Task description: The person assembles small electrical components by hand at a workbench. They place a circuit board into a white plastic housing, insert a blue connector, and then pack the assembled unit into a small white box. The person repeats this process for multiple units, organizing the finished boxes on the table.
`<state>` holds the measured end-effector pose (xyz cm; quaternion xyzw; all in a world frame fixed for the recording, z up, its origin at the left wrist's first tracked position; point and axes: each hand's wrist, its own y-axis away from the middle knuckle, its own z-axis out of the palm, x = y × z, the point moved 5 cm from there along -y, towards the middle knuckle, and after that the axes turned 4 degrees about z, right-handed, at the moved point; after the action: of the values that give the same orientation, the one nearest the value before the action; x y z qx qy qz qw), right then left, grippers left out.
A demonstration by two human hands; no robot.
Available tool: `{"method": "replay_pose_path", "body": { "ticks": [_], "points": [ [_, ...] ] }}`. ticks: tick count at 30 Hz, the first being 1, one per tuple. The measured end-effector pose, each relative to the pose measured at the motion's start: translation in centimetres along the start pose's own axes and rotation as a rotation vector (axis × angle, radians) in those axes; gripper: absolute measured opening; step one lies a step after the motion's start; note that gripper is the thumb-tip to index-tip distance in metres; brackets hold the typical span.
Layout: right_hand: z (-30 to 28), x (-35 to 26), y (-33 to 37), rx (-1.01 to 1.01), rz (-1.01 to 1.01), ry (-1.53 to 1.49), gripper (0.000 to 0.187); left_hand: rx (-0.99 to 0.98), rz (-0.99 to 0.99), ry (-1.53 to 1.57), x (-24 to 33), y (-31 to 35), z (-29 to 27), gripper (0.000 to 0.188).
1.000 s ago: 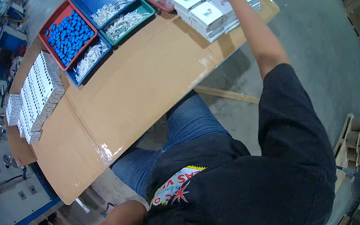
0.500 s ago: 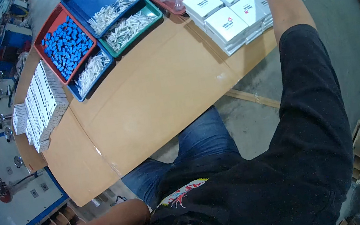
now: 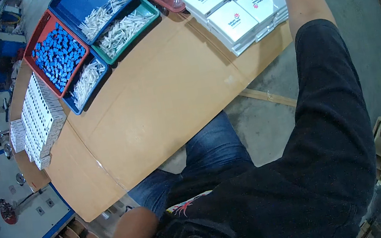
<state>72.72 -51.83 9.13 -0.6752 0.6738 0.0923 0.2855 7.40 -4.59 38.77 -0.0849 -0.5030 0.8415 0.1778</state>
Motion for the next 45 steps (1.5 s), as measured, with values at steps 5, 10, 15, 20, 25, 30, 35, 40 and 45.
{"method": "replay_pose_path", "body": {
  "ticks": [5, 10, 15, 20, 25, 30, 35, 40, 45],
  "points": [
    [-3.3, 6.1, -1.4, 0.095, 0.066, -0.131, 0.06, -0.156, -0.104, -0.305, 2.0, -0.3, -0.7, 0.019],
    [-3.9, 0.6, 0.0, 0.087, 0.365, -0.235, 0.041, -0.028, 0.495, -0.595, 0.5, 3.1, 2.0, 0.022],
    [-8.1, 3.0, 1.7, 0.11, 0.371, -0.651, 0.027, -0.024, 0.129, -0.308, 1.3, 1.9, 2.7, 0.016],
    [-9.1, -5.6, 8.5, 0.036, 0.439, -0.999, 0.03, -0.101, -0.105, -0.081, 4.2, 0.1, 4.4, 0.013],
    [-9.9, -3.4, 7.9, 0.019, 0.418, -1.119, 0.037, -0.1, -0.174, 0.136, 6.6, 0.1, 5.7, 0.015],
    [-10.7, -4.0, 10.5, -0.093, 0.401, -1.167, 0.042, -0.169, -0.205, 0.108, 9.5, -0.4, 6.6, 0.01],
    [-12.4, -6.2, 12.7, -0.109, 0.372, -1.204, 0.04, 0.024, 0.301, 0.324, 11.9, 0.8, 7.2, 0.012],
    [-13.9, -4.7, 14.3, -0.122, 0.449, -1.053, 0.03, -0.295, 0.23, -0.45, 14.8, 1.7, 9.3, 0.031],
    [-13.9, -10.7, 17.8, -0.08, 0.491, -1.14, 0.026, -0.224, 0.21, -0.004, 16.0, 3.9, 11.2, 0.036]
  ]
}}
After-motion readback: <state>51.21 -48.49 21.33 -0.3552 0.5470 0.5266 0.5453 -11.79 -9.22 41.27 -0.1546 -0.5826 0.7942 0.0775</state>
